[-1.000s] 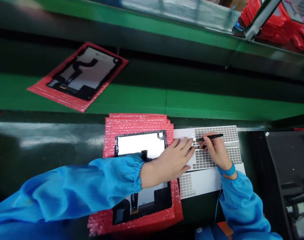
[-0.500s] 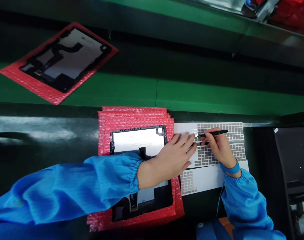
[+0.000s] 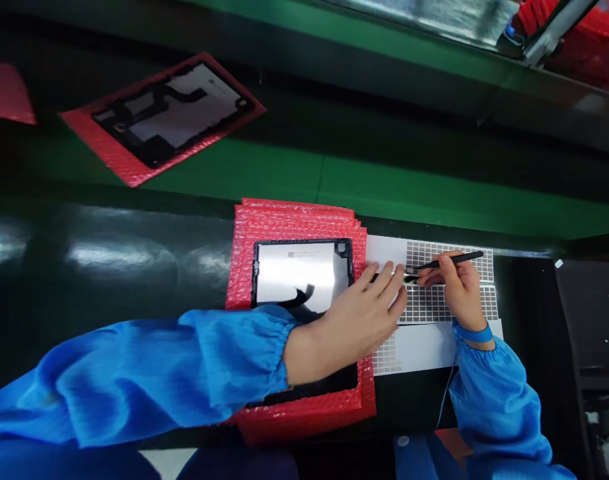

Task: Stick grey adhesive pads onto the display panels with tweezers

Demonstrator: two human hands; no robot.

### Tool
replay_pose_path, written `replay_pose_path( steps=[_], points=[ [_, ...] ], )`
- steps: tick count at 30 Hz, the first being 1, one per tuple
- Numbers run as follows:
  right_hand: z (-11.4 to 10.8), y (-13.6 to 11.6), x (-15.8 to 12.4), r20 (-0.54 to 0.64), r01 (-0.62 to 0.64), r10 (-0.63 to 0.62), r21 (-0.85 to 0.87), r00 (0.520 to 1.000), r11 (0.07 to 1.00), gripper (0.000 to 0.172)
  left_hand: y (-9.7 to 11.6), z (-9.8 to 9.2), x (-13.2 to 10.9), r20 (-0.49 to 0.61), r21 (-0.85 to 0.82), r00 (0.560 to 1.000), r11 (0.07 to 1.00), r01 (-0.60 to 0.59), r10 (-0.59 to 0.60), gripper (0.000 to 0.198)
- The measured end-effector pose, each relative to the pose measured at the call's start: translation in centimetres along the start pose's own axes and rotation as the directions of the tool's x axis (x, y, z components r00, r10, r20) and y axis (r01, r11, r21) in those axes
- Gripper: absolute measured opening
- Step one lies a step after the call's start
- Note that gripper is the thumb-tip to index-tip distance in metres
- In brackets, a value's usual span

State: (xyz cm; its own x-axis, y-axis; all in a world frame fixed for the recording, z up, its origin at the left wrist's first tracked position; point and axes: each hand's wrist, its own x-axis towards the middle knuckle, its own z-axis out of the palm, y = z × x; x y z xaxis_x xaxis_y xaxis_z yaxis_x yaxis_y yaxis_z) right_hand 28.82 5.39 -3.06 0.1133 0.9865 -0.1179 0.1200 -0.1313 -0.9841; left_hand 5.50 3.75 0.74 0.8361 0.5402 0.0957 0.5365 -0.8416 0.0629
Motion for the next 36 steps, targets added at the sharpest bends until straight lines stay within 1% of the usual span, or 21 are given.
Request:
replay_pose_path(
  steps=[2,4,5,7,10,13,17,22,26,33,36],
  points=[
    [0.6,-0.8,-0.7,0.000,0.025,-0.025,0.002,1.000,1.000,0.034,1.2,-1.4,-2.0,-0.040,-0.047,0.999,0.999,-0.006,0.004,0.048],
    [1.5,-1.4,-1.4,0.027,0.042,-0.042,0.010,0.999,0.999,0.033,2.3,-2.4,-4.3,-0.030,-0.110,0.999,0.994,0.019,-0.023,0.041],
    [2.2,-1.7,-1.8,0.052,0.049,-0.050,0.019,0.997,0.999,0.033,2.6,-2.6,-5.4,-0.015,-0.130,0.999,0.990,0.045,-0.047,0.039],
    [3.6,-2.0,-2.3,0.123,0.057,-0.064,0.056,0.990,0.997,0.031,2.9,-2.3,-7.1,0.011,-0.136,0.993,0.984,0.118,-0.118,0.039],
    [5.8,-1.9,-2.4,0.246,0.037,-0.061,0.102,0.967,0.994,0.028,2.5,-1.2,-8.5,0.020,-0.118,0.974,0.966,0.228,-0.227,0.044],
    [7.4,-1.6,-1.9,0.337,-0.011,-0.023,0.098,0.941,0.995,0.031,2.0,-0.3,-8.9,-0.027,-0.121,0.953,0.948,0.296,-0.301,0.050],
    [8.5,-1.3,-1.2,0.381,-0.061,0.010,0.123,0.925,0.991,0.034,1.3,-0.1,-8.7,-0.058,-0.132,0.942,0.938,0.321,-0.331,0.057],
    [8.4,-0.8,-1.4,0.392,-0.098,0.038,0.135,0.919,0.986,0.031,0.6,-0.2,-8.5,-0.032,-0.132,0.954,0.948,0.291,-0.297,0.051],
    [8.4,-0.5,-1.7,0.393,-0.106,0.045,0.136,0.918,0.985,0.030,0.3,-0.2,-8.3,-0.034,-0.126,0.956,0.950,0.285,-0.292,0.045],
    [8.5,-0.2,-1.8,0.391,-0.111,0.050,0.134,0.919,0.985,0.029,0.1,-0.1,-8.2,-0.031,-0.152,0.955,0.946,0.286,-0.294,0.042],
    [8.5,-0.1,-1.8,0.396,-0.101,0.037,0.142,0.918,0.985,0.026,0.1,-0.1,-8.2,-0.038,-0.167,0.956,0.945,0.282,-0.292,0.042]
  ],
)
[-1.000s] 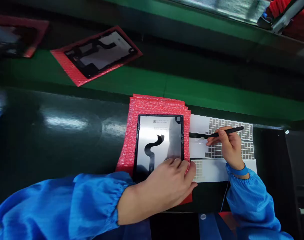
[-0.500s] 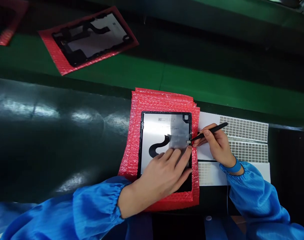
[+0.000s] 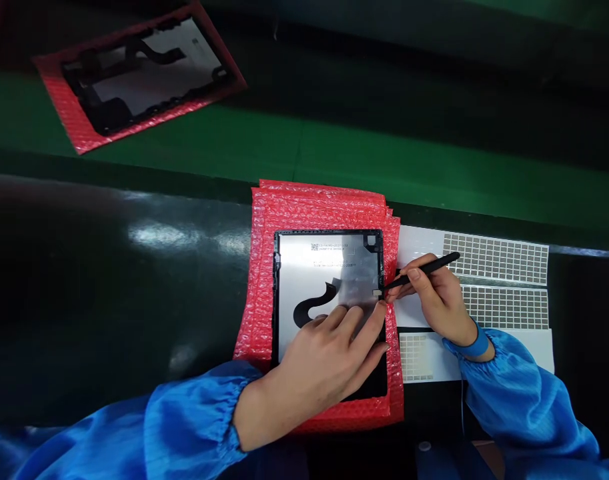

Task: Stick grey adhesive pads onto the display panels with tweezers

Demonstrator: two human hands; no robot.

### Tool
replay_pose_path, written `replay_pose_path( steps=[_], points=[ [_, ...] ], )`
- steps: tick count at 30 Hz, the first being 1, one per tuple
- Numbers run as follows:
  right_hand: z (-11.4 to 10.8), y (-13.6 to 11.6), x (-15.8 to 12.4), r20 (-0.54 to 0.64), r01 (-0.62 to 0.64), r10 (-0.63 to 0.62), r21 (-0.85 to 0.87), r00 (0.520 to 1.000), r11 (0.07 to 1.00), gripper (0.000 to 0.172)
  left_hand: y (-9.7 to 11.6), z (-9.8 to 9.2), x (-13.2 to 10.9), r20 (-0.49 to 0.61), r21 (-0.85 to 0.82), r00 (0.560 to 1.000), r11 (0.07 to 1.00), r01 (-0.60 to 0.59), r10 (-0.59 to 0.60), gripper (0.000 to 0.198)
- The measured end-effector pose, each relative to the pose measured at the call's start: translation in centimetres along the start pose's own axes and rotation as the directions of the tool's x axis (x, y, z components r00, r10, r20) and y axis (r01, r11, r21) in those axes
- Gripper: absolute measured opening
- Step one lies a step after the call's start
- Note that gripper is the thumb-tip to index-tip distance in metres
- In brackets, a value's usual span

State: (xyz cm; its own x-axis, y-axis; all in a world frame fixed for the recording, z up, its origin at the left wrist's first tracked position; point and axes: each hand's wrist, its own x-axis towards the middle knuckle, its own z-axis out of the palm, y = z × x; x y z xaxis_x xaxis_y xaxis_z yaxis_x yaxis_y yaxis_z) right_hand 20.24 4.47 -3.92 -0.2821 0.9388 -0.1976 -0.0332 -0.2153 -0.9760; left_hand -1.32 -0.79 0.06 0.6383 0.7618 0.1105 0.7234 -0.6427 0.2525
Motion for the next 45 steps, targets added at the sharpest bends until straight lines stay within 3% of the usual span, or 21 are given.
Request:
replay_pose_path(
  steps=[6,14,20,24,29,31,33,37,41,45],
  points=[
    [0.0,-0.1,0.0,-0.004,0.004,-0.004,0.007,1.000,1.000,0.024,0.0,0.1,0.0,-0.005,-0.009,1.000,1.000,0.019,-0.019,0.055],
    [0.2,0.1,0.1,-0.014,0.002,-0.001,0.038,1.000,0.999,0.024,-0.2,0.2,0.1,-0.030,-0.004,0.999,1.000,0.031,-0.031,0.055],
    [-1.3,-2.2,0.2,-0.189,0.156,-0.148,0.029,0.971,0.987,0.023,-0.1,0.2,0.1,-0.016,-0.017,0.999,0.999,0.043,-0.044,0.055],
    [-3.1,-3.8,-3.2,-0.251,0.233,-0.239,-0.053,0.938,0.971,0.016,-0.3,0.1,0.1,-0.018,-0.029,0.998,0.997,0.067,-0.068,0.059],
    [-4.3,-1.9,-10.6,-0.224,0.120,-0.156,-0.166,0.962,0.979,0.008,-0.4,-0.7,0.7,-0.056,-0.028,0.994,0.996,0.089,-0.090,0.050],
    [-4.4,-0.6,-13.2,-0.194,0.039,-0.081,-0.208,0.978,0.977,0.009,0.5,-0.9,0.8,-0.116,-0.064,0.993,0.998,-0.001,-0.006,0.043],
    [-4.3,0.5,-15.1,-0.180,-0.040,-0.010,-0.274,0.984,0.961,0.011,1.9,-0.7,0.6,-0.110,-0.101,0.982,0.982,-0.162,0.151,0.040],
    [-4.1,1.7,-16.4,-0.183,-0.122,0.047,-0.426,0.982,0.896,0.021,5.1,1.0,-0.5,0.084,-0.133,0.900,0.900,-0.416,0.428,0.058],
    [-4.1,2.1,-16.4,-0.168,-0.144,0.070,-0.483,0.983,0.864,0.033,6.0,2.8,-1.2,0.224,-0.094,0.865,0.893,-0.440,0.450,0.065],
    [-4.3,2.0,-16.2,-0.135,-0.124,0.058,-0.551,0.989,0.825,0.042,5.7,3.0,-1.2,0.247,-0.075,0.861,0.895,-0.440,0.445,0.065]
  ],
)
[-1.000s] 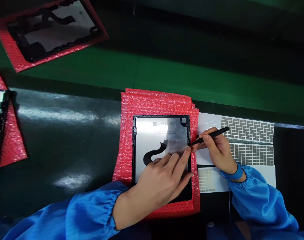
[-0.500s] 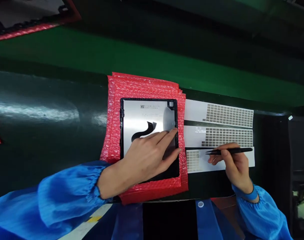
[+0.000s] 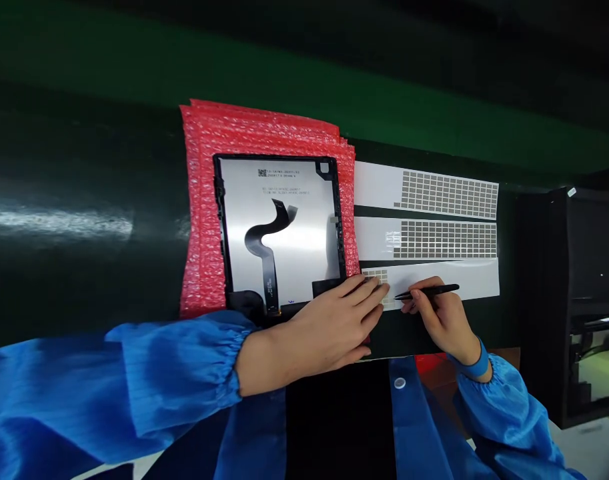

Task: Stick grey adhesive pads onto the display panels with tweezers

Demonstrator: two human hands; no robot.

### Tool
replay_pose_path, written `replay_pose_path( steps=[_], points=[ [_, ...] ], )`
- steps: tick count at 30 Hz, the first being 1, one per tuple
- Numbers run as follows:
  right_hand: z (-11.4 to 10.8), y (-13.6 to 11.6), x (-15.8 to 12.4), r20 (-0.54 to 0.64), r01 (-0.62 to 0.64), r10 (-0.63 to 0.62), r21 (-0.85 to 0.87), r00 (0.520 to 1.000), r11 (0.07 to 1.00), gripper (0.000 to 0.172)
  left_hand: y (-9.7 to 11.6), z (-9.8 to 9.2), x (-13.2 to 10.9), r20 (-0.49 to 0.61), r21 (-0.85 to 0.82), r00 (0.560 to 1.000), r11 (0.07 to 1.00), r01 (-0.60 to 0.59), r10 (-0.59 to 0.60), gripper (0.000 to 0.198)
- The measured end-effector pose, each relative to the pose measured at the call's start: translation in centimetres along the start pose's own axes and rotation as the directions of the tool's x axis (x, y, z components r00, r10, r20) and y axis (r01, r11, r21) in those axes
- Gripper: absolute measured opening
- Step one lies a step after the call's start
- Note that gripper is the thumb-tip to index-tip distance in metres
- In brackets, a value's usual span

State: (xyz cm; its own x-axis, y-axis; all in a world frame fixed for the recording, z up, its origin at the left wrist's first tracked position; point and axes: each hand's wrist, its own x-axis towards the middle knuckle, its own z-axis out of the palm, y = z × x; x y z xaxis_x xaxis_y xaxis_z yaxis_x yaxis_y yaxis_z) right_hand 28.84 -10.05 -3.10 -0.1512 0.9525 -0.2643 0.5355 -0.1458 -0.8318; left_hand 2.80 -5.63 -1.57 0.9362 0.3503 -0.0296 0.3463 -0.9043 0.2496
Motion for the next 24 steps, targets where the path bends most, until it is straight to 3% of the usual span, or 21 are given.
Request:
replay_pose_path(
  steps=[9,13,17,20,24],
  points=[
    [-0.1,-0.4,0.4,0.028,-0.043,0.043,0.007,0.999,0.999,0.039,-0.1,-0.3,0.2,-0.038,-0.053,0.999,0.999,0.003,-0.005,0.064],
    [0.0,-0.3,0.5,0.014,-0.116,0.115,0.178,0.993,0.977,0.029,-0.3,-0.3,0.5,-0.031,-0.063,1.000,0.998,-0.006,0.004,0.064],
    [-0.3,-1.1,0.8,-0.032,-0.151,0.178,0.393,0.984,0.907,0.030,-0.5,-0.6,0.7,-0.061,-0.078,0.998,0.997,-0.012,0.007,0.061],
    [-0.9,-2.6,1.4,-0.090,-0.120,0.171,0.412,0.981,0.903,0.029,-0.8,-2.3,0.0,-0.169,-0.094,0.985,0.995,-0.031,0.015,0.050],
    [-1.6,-3.9,2.1,-0.074,-0.153,0.178,0.261,0.981,0.953,0.031,-1.5,-5.6,-2.5,-0.222,-0.101,0.975,0.994,-0.047,0.023,0.032]
  ],
)
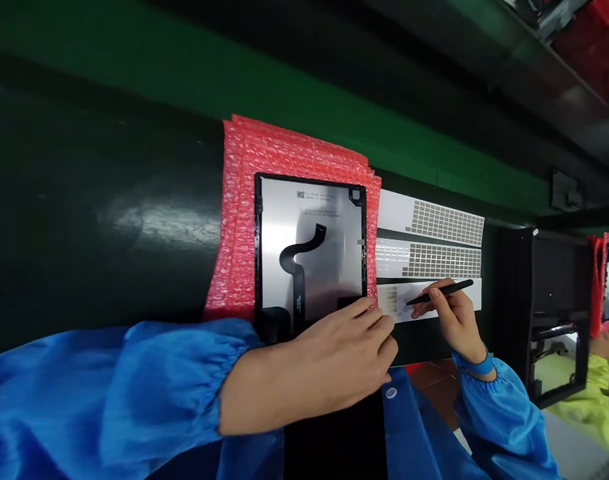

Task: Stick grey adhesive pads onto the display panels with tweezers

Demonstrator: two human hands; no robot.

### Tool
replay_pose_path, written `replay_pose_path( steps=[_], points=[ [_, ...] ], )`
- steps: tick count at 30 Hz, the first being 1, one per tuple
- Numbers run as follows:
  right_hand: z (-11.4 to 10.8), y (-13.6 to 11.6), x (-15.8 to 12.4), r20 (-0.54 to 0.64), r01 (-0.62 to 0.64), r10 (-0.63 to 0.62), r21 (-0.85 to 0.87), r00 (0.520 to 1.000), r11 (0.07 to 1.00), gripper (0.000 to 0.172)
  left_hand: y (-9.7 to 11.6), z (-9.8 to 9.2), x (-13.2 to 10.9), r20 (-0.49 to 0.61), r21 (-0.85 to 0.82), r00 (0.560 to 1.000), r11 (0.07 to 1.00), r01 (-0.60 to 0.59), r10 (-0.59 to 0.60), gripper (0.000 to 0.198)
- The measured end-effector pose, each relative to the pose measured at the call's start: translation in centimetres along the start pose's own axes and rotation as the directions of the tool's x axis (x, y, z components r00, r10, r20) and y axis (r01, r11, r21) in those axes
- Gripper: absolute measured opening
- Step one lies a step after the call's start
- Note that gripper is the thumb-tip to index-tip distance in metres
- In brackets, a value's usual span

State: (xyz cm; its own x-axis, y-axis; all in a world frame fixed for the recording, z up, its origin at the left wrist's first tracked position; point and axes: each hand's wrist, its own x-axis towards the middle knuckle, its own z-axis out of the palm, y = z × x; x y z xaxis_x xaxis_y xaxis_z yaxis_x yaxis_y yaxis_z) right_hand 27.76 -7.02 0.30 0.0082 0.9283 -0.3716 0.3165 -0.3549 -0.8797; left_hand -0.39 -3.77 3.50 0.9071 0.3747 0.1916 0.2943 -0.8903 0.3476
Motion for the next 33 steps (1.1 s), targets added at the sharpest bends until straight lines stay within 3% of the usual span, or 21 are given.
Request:
replay_pose_path(
  steps=[2,4,8,13,19,23,27,31,33],
  points=[
    [-0.2,0.2,0.1,0.035,-0.040,0.044,-0.089,0.998,0.995,0.032,-0.2,-1.1,-1.1,-0.004,0.003,1.000,1.000,-0.005,0.005,0.031],
    [-0.5,0.9,0.0,0.052,-0.078,0.086,-0.134,0.995,0.988,0.034,-0.4,-1.0,-2.0,-0.001,-0.009,1.000,1.000,-0.010,0.010,0.031],
    [-0.6,2.1,-0.3,0.029,-0.118,0.123,-0.132,0.992,0.984,0.036,0.1,1.9,-2.5,-0.032,0.004,0.999,0.999,-0.039,0.039,0.028],
    [-0.3,2.2,-0.4,0.034,-0.087,0.094,-0.164,0.995,0.983,0.035,1.2,5.8,-2.1,-0.038,0.099,0.999,0.995,0.014,-0.011,0.061],
    [-0.3,2.5,-0.4,0.035,-0.095,0.102,-0.181,0.994,0.979,0.039,1.4,7.7,-1.5,-0.020,0.189,0.999,0.981,0.040,-0.037,0.050],
    [-0.4,2.4,-0.1,0.030,-0.118,0.122,-0.131,0.992,0.984,0.043,1.4,8.2,-1.1,-0.017,0.183,0.999,0.983,0.033,-0.030,0.057],
    [-0.5,1.3,0.3,0.005,-0.116,0.116,-0.025,0.993,0.993,0.045,1.2,6.5,-1.2,-0.026,0.118,0.999,0.993,0.029,-0.026,0.069],
    [0.7,-1.6,1.5,-0.039,0.004,-0.002,0.059,0.999,0.998,0.037,0.8,1.7,-2.5,-0.074,0.056,0.997,0.998,0.011,-0.007,0.062],
    [2.5,-3.9,2.6,-0.059,0.092,-0.086,0.100,0.995,0.991,0.031,0.5,-0.5,-3.4,-0.051,0.069,0.996,0.995,0.075,-0.071,0.058]
  ],
)
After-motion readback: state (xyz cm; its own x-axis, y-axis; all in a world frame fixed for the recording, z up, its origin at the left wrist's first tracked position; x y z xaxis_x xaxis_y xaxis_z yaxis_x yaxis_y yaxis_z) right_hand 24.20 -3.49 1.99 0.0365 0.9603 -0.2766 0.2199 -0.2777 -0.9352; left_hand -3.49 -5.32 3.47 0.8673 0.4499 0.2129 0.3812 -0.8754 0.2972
